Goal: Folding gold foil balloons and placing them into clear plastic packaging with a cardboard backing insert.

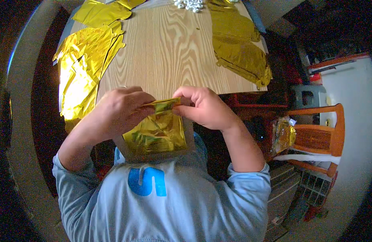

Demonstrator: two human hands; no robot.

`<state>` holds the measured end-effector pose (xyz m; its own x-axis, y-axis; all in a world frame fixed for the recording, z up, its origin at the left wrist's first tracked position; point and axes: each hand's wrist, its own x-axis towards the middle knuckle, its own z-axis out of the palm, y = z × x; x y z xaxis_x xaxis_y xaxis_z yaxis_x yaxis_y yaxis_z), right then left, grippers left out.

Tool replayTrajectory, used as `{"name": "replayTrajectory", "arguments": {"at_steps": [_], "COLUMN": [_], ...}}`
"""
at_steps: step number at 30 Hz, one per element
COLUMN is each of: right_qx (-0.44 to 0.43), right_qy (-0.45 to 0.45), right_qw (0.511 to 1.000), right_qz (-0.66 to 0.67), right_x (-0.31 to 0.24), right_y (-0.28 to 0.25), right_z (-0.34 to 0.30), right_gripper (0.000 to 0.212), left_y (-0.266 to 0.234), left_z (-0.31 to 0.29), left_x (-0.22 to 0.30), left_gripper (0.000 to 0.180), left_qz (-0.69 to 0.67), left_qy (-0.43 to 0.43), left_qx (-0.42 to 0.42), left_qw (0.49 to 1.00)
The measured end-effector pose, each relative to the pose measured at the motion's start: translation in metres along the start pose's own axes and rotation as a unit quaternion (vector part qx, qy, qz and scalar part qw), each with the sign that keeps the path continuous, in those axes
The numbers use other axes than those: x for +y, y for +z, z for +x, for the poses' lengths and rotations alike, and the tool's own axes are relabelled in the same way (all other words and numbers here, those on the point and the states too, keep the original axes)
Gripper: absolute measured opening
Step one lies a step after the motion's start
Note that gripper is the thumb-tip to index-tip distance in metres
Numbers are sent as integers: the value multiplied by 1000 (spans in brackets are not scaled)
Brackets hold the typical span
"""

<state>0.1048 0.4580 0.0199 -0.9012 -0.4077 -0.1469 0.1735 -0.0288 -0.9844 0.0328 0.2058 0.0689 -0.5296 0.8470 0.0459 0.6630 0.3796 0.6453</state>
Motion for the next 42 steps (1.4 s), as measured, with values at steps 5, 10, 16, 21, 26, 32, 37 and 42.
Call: {"name": "replayTrajectory", "arguments": {"at_steps": [5, 10, 16, 21, 26, 32, 37, 42], "right_qx": [91, 141, 176, 174, 170, 179, 178, 164], "right_qy": [-6, 26, 19, 33, 26, 35, 19, 10], "right_qw": [992, 969, 976, 978, 978, 980, 984, 984], "right_qz": [88, 203, 123, 110, 122, 83, 19, 64], "right_x": [13, 58, 76, 76, 76, 70, 53, 55], "right_y": [4, 32, 54, 52, 52, 53, 55, 52], "right_z": [-15, -50, -56, -56, -54, -48, -42, -42], "right_gripper": [50, 64, 34, 23, 21, 21, 22, 23], "left_y": [8, 6, 8, 11, 7, 11, 28, 23], "left_z": [7, 7, 10, 7, 3, 7, 21, 36], "left_x": [-16, -32, -39, -48, -47, -18, 5, -26], "left_gripper": [19, 20, 22, 24, 23, 66, 96, 51], "left_qz": [-102, -153, -214, -231, -213, 29, 79, -80], "left_qy": [-59, -174, -213, -209, -229, -173, -94, -172], "left_qx": [-6, -21, -42, -64, -72, 39, 60, 60], "left_qw": [993, 972, 952, 948, 947, 984, 991, 980]}}
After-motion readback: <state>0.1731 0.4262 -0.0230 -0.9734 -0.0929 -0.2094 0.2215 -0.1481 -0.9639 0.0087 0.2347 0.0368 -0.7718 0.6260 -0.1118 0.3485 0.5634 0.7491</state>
